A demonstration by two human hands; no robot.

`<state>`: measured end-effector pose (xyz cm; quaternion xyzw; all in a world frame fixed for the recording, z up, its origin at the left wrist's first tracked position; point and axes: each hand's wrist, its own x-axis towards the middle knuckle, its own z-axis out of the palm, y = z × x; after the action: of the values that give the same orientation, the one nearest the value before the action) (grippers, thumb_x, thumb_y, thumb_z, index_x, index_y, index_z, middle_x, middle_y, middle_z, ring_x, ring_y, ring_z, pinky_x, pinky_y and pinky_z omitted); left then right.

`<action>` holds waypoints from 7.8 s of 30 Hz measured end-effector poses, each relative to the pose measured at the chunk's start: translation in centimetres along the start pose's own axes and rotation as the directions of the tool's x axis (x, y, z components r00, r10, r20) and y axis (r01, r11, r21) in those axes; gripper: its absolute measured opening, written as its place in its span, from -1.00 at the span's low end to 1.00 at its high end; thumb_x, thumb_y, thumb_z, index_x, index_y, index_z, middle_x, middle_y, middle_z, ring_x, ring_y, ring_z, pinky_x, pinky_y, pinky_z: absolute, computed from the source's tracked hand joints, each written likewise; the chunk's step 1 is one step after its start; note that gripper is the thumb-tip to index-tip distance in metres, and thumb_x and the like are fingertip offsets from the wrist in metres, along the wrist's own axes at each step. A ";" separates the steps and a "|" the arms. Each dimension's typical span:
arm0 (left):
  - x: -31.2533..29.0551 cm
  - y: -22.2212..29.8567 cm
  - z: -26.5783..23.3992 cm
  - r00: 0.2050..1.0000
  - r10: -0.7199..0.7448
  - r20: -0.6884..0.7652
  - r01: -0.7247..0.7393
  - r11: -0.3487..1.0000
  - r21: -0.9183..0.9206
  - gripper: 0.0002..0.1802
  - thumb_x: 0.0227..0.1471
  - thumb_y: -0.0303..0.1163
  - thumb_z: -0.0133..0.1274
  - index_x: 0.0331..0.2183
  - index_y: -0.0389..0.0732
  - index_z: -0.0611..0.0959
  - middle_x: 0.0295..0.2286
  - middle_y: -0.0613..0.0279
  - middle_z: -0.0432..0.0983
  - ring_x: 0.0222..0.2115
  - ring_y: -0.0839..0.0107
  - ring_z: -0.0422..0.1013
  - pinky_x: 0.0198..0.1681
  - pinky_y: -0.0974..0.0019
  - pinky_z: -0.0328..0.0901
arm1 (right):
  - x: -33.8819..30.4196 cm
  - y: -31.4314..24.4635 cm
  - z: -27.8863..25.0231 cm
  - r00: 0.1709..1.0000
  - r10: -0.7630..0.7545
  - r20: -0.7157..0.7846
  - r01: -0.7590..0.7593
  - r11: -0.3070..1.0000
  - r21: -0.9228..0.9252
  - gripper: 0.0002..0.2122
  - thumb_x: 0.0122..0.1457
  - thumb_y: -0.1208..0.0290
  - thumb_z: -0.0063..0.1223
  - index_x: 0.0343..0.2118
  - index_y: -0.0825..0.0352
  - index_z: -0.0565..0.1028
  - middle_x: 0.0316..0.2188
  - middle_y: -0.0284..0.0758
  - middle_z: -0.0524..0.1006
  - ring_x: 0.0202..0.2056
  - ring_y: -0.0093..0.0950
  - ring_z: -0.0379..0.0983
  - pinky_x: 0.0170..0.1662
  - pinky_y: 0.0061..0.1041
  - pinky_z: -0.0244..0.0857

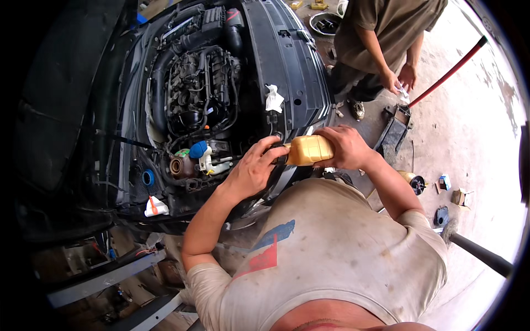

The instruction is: The person opens the hood of a car and pours engine oil from a yellow bottle into the engine. They then check the oil level with a dipstick, wipe it clean, and reinsert it. Finally, they pour pink coolant from a pink jug into the coolant reservoir.

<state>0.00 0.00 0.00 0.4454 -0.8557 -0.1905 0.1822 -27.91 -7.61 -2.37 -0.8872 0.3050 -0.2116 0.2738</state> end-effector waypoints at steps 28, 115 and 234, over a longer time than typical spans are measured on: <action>0.6 -2.5 9.4 0.892 -0.452 0.010 0.432 0.846 -0.312 -0.27 0.10 -0.06 0.06 0.13 -0.28 0.22 -0.41 0.15 0.44 -0.52 0.42 0.36 -0.36 0.35 0.32 | -3.0 9.9 5.8 0.976 0.216 0.016 -0.216 0.975 0.048 -0.48 -0.23 0.32 0.32 -0.16 0.30 0.35 -0.25 -0.15 0.46 -0.13 -0.13 0.37 -0.02 -0.24 0.24; -43.8 -19.5 -5.6 -0.293 -0.706 -0.645 0.956 -0.225 -0.188 -0.72 0.17 -0.24 -0.13 -0.20 -0.26 0.43 -0.18 -0.13 0.42 -0.31 -0.04 0.51 -0.28 0.01 0.42 | -3.3 24.9 21.8 0.687 0.722 0.078 -0.652 0.566 0.504 -0.64 0.15 0.47 -0.01 -0.01 0.26 0.18 -0.46 -0.14 0.49 -0.69 -0.42 0.39 -0.68 -0.46 0.29; -18.4 -0.2 9.7 0.145 -0.796 -0.588 0.802 0.443 -0.402 -0.74 0.15 -0.28 -0.03 -0.36 -0.32 0.46 -0.43 -0.04 0.38 -0.38 -0.05 0.35 -0.31 0.04 0.23 | 20.0 -4.8 14.9 0.882 -0.044 0.469 -0.365 0.566 0.739 -0.78 0.29 0.45 -0.29 -0.29 0.43 0.45 -0.58 -0.29 0.54 -0.54 -0.52 0.46 -0.43 -0.54 0.34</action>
<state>5.34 16.82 -11.09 0.8628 -0.3426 -0.0651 0.3660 -3.30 -12.25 -6.58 -0.6532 0.1866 -0.0959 0.7275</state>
